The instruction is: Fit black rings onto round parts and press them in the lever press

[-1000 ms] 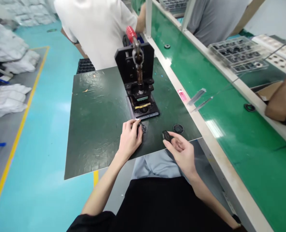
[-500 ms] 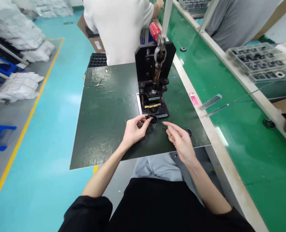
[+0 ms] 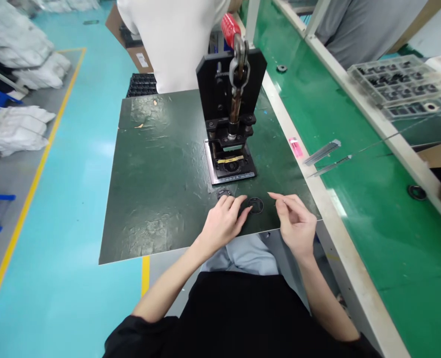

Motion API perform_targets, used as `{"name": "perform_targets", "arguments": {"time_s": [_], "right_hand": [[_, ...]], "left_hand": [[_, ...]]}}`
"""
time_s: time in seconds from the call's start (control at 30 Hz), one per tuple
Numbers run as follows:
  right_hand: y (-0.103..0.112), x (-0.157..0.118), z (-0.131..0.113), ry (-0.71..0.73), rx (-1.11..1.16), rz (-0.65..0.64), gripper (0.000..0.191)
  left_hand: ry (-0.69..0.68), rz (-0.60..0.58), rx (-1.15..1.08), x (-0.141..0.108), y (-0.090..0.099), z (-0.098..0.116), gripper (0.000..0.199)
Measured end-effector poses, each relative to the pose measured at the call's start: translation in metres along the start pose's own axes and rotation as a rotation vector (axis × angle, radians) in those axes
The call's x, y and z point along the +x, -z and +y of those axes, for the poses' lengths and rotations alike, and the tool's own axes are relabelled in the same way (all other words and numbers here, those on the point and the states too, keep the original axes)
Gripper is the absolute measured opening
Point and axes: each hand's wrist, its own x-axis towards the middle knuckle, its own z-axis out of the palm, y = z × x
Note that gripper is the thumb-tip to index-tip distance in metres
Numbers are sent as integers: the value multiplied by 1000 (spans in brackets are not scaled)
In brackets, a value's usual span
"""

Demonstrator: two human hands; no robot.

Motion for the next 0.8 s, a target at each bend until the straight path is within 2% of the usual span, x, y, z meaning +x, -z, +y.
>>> {"name": "perform_targets", "arguments": {"time_s": [0.13,0.23,0.33,0.43,0.6,0.8], "right_hand": [[10,-11,6,28,-100,25,22],[15,-16,11,101,-213,-31,21],[16,-18,14,144,-251,-95,19],[14,-18,14,152,-222,-112,16],[-1,-9,13,129,-68,35,16],[-25,19,10,93,9,-11,25]], "left_hand": [[-9,80,-126,-3,-6,5,47],[-31,-9,-185,2,-12,8,60],[13,-110,-267,6,-16,7,63],[84,-106,-347,5,-16,5,62],[143,-65,-400,-2,-14,3,66],[195,-51,-466,-2,-18,0,71]]}}
